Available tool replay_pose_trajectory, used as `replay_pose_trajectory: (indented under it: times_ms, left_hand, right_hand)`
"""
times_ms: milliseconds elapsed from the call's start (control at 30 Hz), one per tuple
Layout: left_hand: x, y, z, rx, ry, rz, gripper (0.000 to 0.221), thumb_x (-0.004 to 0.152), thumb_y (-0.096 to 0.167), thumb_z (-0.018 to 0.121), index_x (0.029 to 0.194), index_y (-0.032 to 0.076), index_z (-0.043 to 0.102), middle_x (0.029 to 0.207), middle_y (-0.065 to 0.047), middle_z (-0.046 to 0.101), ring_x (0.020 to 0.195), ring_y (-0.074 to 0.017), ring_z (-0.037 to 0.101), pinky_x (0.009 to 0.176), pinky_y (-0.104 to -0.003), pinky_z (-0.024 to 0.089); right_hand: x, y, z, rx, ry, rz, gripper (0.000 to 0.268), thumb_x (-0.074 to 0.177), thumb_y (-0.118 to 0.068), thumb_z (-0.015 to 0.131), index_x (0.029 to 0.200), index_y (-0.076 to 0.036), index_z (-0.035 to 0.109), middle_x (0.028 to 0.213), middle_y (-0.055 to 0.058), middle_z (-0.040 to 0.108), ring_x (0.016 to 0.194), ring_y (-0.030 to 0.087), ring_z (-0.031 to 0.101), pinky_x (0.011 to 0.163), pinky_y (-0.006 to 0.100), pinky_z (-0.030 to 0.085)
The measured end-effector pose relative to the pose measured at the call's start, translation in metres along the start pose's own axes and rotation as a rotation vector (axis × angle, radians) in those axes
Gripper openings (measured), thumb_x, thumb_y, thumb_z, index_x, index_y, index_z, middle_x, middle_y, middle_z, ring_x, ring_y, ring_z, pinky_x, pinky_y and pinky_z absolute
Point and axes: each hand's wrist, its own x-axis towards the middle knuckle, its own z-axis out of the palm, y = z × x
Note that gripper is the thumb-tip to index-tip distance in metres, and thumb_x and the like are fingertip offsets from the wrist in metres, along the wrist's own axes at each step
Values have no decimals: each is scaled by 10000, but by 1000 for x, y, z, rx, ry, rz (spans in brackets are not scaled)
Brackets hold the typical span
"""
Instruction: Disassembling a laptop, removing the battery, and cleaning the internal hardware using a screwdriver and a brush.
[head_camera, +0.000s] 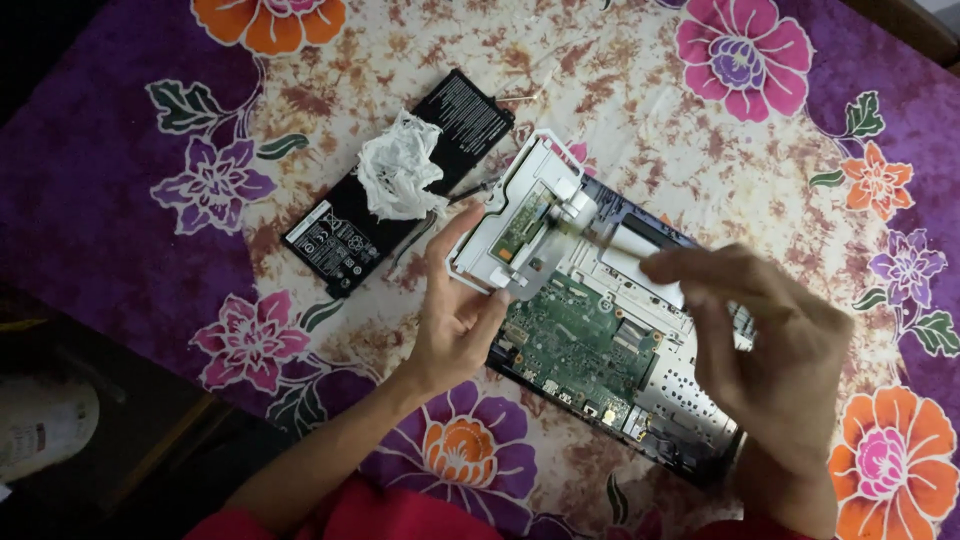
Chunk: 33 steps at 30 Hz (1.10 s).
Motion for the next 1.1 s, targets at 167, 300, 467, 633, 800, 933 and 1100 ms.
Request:
replay_pose_trajectory:
  times_ms: [167, 300, 467, 633, 800, 933, 1100]
  left_hand:
    - [-1, -2, 0, 38, 2, 8, 693, 1083, -40, 540, 1642, 166, 187, 1758, -121, 162, 516, -43, 408, 480, -146, 323]
    - [-1, -3, 1, 40, -19, -6, 689, 1055, -91, 534, 1621, 130, 209, 1730, -131, 201, 537, -59, 439, 481, -157, 340]
    - [-3, -8, -2, 40, -19, -30, 728, 1060, -66, 565, 1642, 146, 183, 1741, -133, 186, 577, -36, 445, 482, -122, 350]
    - [0, -3, -1, -3, -40, -81, 718, 1049, -71, 558, 1624, 161, 196, 1704, -143, 215, 626, -69, 479, 503, -157, 395]
    - [-1, -5, -1, -7, -46, -44, 707, 1079, -31, 553, 1639, 154, 164, 1750, -183, 137, 639, -69, 498, 543, -178, 470]
    - [0, -3, 0, 8, -35, -60, 711, 1057, -50, 555, 1631, 137, 180, 1752, -133, 122, 633, -82, 498, 549, -177, 448]
    - [2, 1, 1, -32, -39, -72, 720, 1065, -19, 558, 1634, 129, 143, 1755, -122, 81, 746, -113, 547, 715, -264, 584]
  right_hand:
    - [-7, 4, 5, 210, 145, 61, 139, 1089, 125, 500, 1045, 78, 623, 988, 173, 750, 698, 200, 692, 645, 287, 533]
    - [-3, 15, 3, 165, -55, -6, 148, 1041, 61, 542, 1077, 13, 677, 1032, 138, 784, 826, 214, 797, 626, 253, 650]
    - [-12, 28, 14, 358, 10, -79, 90, 1011, 61, 558, 1034, 8, 627, 999, 171, 771, 751, 187, 781, 603, 222, 690]
    - [-8, 21, 18, 376, -39, -192, 170, 1008, -105, 539, 1007, 32, 640, 962, 156, 779, 689, 179, 774, 510, 219, 627]
    - [-14, 23, 29, 368, -14, -320, 92, 1008, 22, 505, 971, -18, 579, 921, 189, 764, 702, 245, 790, 505, 238, 698]
    - [-1, 6, 17, 420, -93, -318, 142, 1003, -51, 549, 1056, 66, 610, 964, 199, 754, 809, 291, 787, 684, 320, 692]
    - [-13, 16, 26, 479, -176, -333, 168, 1029, -87, 517, 1116, 37, 589, 991, 192, 751, 771, 256, 783, 618, 287, 707]
